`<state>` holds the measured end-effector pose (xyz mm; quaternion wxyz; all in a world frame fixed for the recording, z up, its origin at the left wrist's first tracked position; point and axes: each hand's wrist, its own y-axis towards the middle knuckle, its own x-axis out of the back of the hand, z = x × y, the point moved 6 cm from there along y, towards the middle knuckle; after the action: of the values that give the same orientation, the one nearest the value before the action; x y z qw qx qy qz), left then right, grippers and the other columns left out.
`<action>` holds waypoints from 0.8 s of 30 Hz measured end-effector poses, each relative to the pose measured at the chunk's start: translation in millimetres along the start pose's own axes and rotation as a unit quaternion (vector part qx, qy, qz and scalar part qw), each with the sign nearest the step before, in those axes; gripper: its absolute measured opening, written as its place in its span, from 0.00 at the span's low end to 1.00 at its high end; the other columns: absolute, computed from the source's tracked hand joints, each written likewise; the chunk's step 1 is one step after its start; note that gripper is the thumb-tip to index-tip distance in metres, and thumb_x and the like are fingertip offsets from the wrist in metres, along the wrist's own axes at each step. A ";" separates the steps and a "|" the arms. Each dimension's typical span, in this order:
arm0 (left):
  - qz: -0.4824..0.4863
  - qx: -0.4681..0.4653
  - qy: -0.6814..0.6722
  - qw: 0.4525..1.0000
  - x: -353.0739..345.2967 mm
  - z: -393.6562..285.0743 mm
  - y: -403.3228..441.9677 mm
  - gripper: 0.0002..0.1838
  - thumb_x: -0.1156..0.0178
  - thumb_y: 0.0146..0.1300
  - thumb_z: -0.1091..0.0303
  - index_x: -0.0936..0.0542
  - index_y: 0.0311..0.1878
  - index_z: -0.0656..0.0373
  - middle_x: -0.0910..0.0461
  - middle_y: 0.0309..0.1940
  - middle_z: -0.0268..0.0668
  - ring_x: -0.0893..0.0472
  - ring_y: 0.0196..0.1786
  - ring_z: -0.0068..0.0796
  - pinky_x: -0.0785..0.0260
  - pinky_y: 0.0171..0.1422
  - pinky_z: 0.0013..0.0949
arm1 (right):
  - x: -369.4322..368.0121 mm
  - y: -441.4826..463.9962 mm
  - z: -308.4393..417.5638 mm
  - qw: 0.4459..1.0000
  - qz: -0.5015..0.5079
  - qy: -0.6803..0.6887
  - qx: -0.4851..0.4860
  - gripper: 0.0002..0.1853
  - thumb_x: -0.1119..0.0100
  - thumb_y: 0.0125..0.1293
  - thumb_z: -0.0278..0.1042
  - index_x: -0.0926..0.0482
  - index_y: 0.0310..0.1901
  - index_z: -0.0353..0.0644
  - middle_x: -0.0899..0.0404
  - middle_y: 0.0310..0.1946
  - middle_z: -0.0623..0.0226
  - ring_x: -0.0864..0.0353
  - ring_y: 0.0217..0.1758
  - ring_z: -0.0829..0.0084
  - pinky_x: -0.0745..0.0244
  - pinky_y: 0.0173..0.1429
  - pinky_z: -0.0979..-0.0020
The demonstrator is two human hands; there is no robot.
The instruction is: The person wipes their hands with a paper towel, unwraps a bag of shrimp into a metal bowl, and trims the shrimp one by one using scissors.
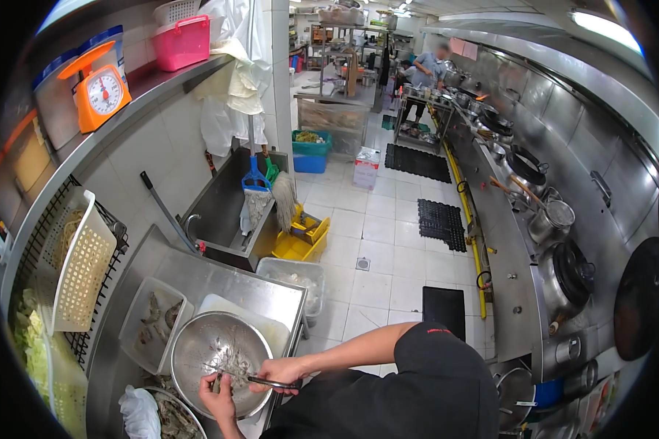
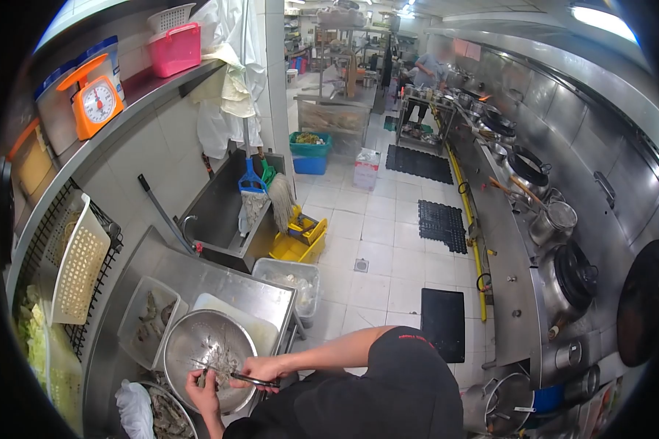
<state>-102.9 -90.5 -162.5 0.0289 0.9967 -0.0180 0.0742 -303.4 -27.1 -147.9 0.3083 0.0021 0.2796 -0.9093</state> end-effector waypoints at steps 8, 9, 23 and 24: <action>-0.013 0.023 -0.044 0.999 -2.6 -1.3 0.9 0.11 0.30 0.65 0.72 0.26 0.40 0.59 0.26 0.26 0.29 0.28 0.24 0.17 0.36 0.26 0.24 | 16.6 -11.6 18.3 0.999 0.016 -0.020 -0.034 0.36 0.40 0.65 0.73 0.23 0.37 0.36 0.29 0.18 0.68 0.24 0.14 0.76 0.26 0.15 0.73; -0.014 0.020 -0.048 0.999 -4.2 -6.1 -0.4 0.11 0.31 0.66 0.72 0.25 0.40 0.59 0.25 0.27 0.30 0.27 0.23 0.18 0.36 0.25 0.24 | 16.4 -12.0 18.3 0.998 0.035 -0.005 -0.042 0.37 0.41 0.64 0.75 0.24 0.35 0.37 0.30 0.18 0.68 0.24 0.14 0.76 0.25 0.15 0.73; -0.025 0.024 0.044 0.998 7.2 0.8 -8.7 0.11 0.29 0.62 0.70 0.24 0.37 0.58 0.25 0.25 0.28 0.28 0.25 0.16 0.36 0.28 0.24 | 3.1 -7.9 4.7 1.000 -0.006 0.017 -0.003 0.17 0.34 0.71 0.44 0.17 0.43 0.34 0.25 0.16 0.68 0.26 0.13 0.78 0.29 0.14 0.73; -0.031 0.076 0.057 0.995 1.9 -9.7 -8.7 0.11 0.28 0.62 0.68 0.22 0.36 0.60 0.22 0.28 0.29 0.26 0.27 0.17 0.34 0.30 0.25 | 5.1 -14.2 9.0 0.999 -0.014 0.024 -0.026 0.15 0.36 0.71 0.42 0.16 0.46 0.37 0.22 0.19 0.68 0.24 0.16 0.78 0.26 0.17 0.73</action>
<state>-102.1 -81.3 -153.1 -0.0439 0.9902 0.0203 0.1307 -314.0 -25.3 -134.0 0.2891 0.0121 0.3104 -0.9055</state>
